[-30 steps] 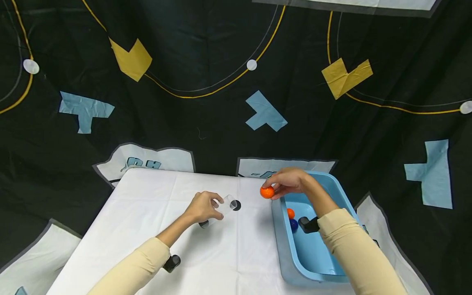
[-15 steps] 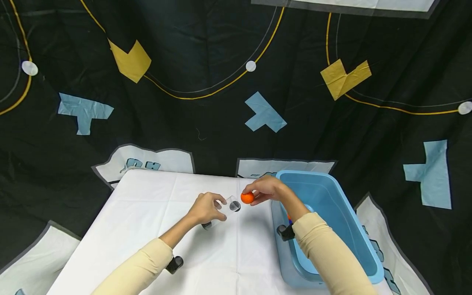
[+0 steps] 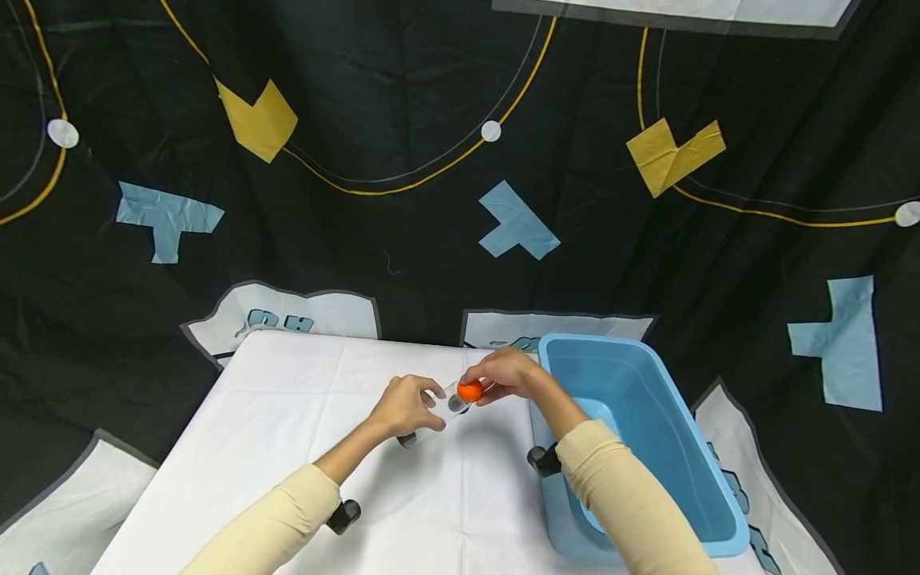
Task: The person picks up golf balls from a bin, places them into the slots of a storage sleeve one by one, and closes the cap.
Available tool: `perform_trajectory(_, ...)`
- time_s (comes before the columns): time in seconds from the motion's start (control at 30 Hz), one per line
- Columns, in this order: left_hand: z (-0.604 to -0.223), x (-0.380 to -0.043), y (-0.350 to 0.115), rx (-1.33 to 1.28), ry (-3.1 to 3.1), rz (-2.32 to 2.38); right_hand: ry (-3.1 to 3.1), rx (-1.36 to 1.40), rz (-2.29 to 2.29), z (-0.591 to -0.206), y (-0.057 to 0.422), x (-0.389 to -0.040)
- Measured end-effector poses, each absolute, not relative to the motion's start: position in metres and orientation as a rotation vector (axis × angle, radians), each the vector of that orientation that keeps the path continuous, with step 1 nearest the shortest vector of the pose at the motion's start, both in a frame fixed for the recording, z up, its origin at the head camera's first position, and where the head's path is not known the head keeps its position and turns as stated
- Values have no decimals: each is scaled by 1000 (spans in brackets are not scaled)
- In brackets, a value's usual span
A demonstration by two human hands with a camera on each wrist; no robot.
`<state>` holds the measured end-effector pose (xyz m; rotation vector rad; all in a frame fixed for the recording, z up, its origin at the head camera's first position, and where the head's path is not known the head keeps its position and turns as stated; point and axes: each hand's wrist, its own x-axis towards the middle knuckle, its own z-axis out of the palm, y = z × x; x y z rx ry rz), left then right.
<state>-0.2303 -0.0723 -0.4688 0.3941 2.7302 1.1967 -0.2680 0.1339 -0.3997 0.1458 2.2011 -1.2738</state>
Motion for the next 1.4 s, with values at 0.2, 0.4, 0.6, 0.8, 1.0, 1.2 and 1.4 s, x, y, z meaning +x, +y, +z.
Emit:
perform_trajectory(0.2,-469,-229,-72,397,2734,1193,2201,137,-1271,-404,129,-266)
perform_trajectory(0.4,-469,-229,-72,421,2735,1204,2194,124,-1276,-405,127,-265)
perform_trajectory(0.6,-468,-228,-73,425,2749,1202,2154,82,-1278,-411,130,-266)
perform_trajectory(0.8,-468,-228,-72,421,2757,1190,2106,83,-1284,-411,131,-268)
perform_trajectory(1.0,-469,-228,-72,435,2783,1177,2092,124,-1297,-410,132,-268)
perform_trajectory(1.2,-470,-226,-75,422,2803,1160,2086,73,-1298,-403,140,-270)
perform_trajectory(1.4,-469,-226,-78,400,2820,1150,2113,60,-1323,-387,164,-273)
